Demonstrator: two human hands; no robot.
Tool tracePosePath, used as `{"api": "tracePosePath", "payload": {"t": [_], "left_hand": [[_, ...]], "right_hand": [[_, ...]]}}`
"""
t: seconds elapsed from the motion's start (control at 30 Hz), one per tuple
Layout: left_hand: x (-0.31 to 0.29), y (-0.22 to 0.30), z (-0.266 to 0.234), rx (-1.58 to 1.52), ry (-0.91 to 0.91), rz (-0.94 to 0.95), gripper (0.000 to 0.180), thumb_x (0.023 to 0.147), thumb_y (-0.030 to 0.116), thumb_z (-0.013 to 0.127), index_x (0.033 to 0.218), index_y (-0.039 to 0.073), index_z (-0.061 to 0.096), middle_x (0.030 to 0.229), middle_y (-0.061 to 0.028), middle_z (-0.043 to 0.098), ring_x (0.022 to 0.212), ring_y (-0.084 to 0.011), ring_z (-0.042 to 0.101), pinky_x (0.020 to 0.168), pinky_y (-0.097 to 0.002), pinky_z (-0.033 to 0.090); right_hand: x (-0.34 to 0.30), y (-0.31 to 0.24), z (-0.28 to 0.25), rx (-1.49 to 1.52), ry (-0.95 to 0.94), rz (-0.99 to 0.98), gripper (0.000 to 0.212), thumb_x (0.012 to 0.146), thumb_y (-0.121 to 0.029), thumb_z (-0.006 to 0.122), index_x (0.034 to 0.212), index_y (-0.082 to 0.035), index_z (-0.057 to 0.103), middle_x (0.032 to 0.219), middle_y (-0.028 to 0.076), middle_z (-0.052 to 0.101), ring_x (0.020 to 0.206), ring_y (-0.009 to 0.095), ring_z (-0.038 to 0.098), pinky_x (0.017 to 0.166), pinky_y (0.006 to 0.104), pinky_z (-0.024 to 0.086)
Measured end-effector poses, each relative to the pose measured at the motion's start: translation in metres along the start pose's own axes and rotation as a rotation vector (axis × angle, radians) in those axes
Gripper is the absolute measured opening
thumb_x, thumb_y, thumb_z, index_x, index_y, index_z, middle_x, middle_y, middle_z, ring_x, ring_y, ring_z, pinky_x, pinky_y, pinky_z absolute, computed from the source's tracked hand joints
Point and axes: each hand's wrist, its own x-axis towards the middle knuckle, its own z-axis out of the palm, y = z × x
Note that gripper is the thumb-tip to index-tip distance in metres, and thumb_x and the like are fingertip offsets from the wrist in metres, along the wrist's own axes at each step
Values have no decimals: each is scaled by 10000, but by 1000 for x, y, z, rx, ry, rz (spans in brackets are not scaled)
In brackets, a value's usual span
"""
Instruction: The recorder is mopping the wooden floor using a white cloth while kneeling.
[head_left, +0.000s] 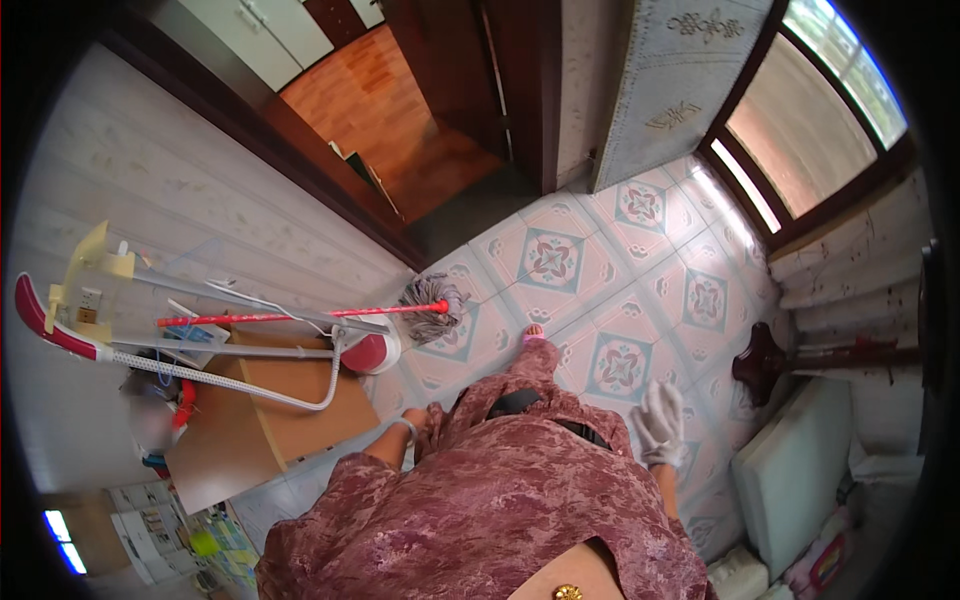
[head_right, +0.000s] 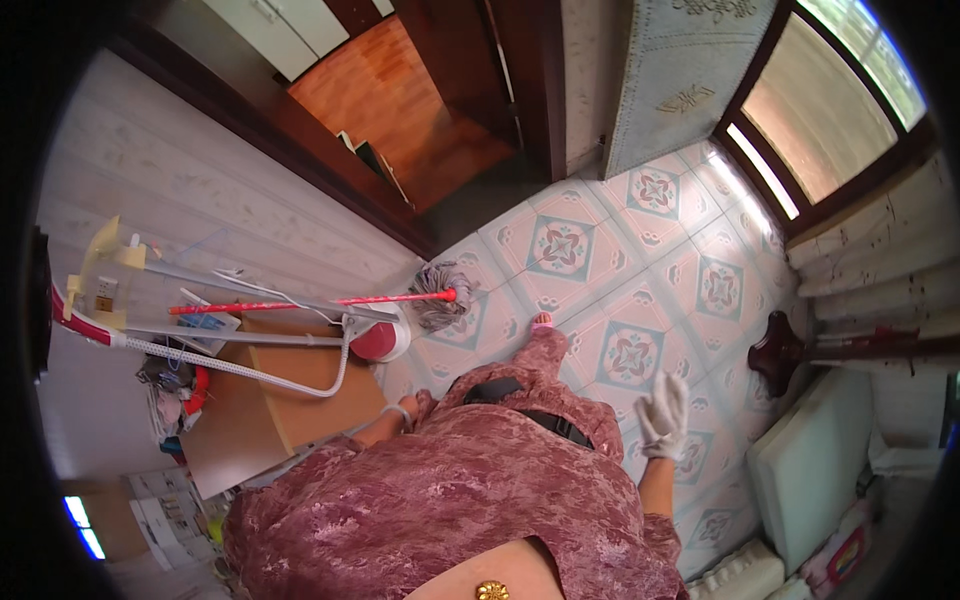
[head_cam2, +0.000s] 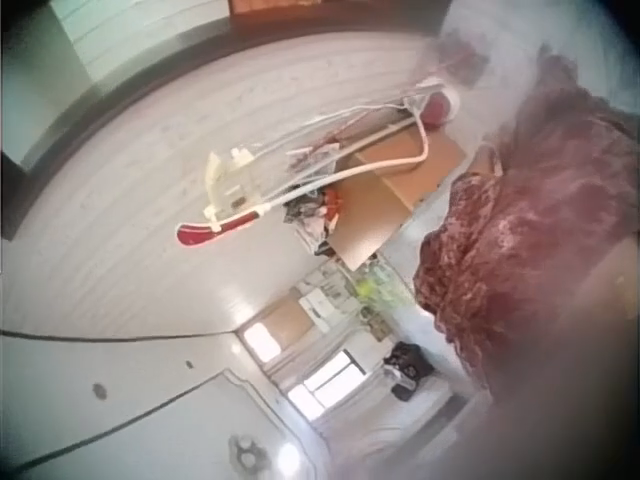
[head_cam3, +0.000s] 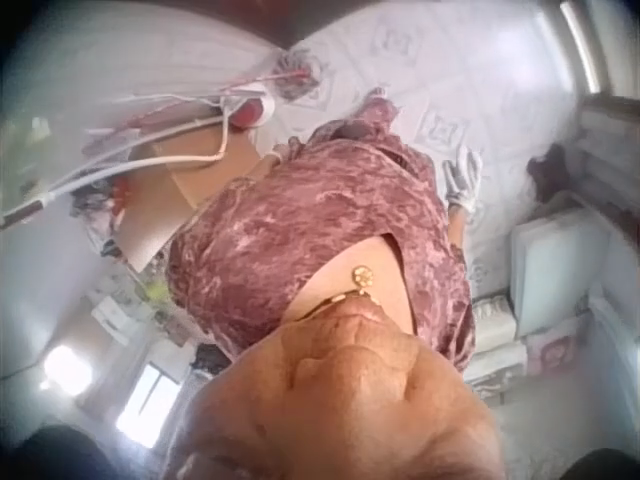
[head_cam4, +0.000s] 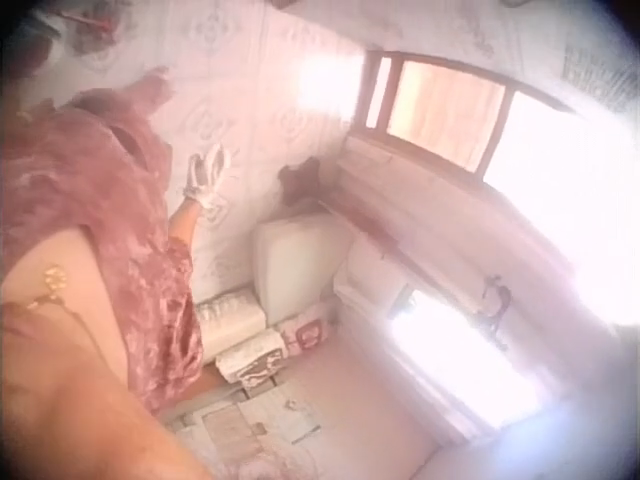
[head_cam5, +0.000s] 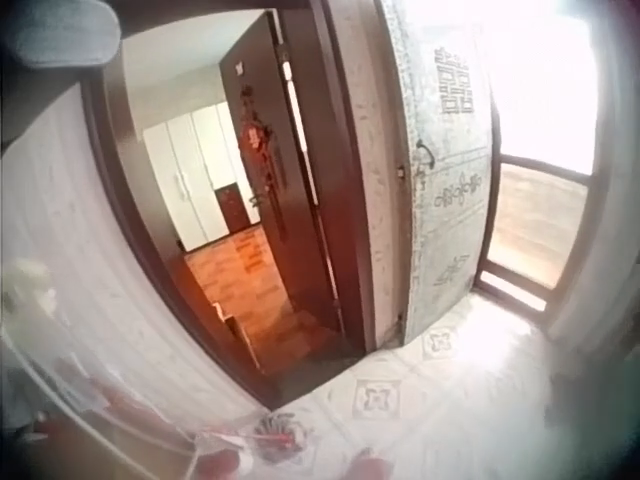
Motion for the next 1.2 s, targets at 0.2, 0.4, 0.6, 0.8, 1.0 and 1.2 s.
{"api": "tracePosePath", "payload": {"t": [0.2,0.4,0.6,0.8,1.0,1.2], "left_hand": [[118,57,-154,-1529,138,-513,422,968,451,585,1129,62,564,917,-153,710,736,-270,697,613,-406,560],[195,68,-249,-1378,235,-360,359,941,414,638,1020,64,614,922,-94,712,685,-173,681,580,-313,536],[214,42,-251,-1492,276,-448,320,913,380,672,982,71,629,844,-65,698,666,-167,673,564,-307,524],[180,24,-185,-1807,271,-862,343,930,379,642,995,42,630,882,-118,687,729,-273,676,615,-425,554],[171,47,-170,-1027,96,-726,395,966,407,576,1206,95,603,1117,-116,672,992,-337,645,877,-484,530],[213,106,-280,-1768,564,-794,383,972,330,560,1222,45,607,1043,-134,712,906,-326,683,809,-434,549]], "right_hand": [[115,-17,-33,47,-35,-145,611,884,-265,653,1437,-93,457,1434,149,468,1324,320,453,1145,394,336],[193,-40,-48,147,-105,-262,581,875,-259,669,1404,-96,494,1369,147,521,1288,312,482,1109,407,363],[288,-65,-49,264,-137,-356,551,866,-253,686,1372,-100,532,1305,145,574,1252,304,512,1073,421,391],[406,-81,-44,389,-156,-474,521,857,-248,702,1340,-103,569,1240,143,627,1216,297,541,1038,434,418],[517,-72,29,485,-176,-554,373,841,-248,712,1171,-87,646,1132,154,662,1103,319,590,1000,445,421],[686,-137,13,294,-578,-751,474,852,-504,592,734,-45,623,789,87,654,782,301,631,950,483,408]]}}
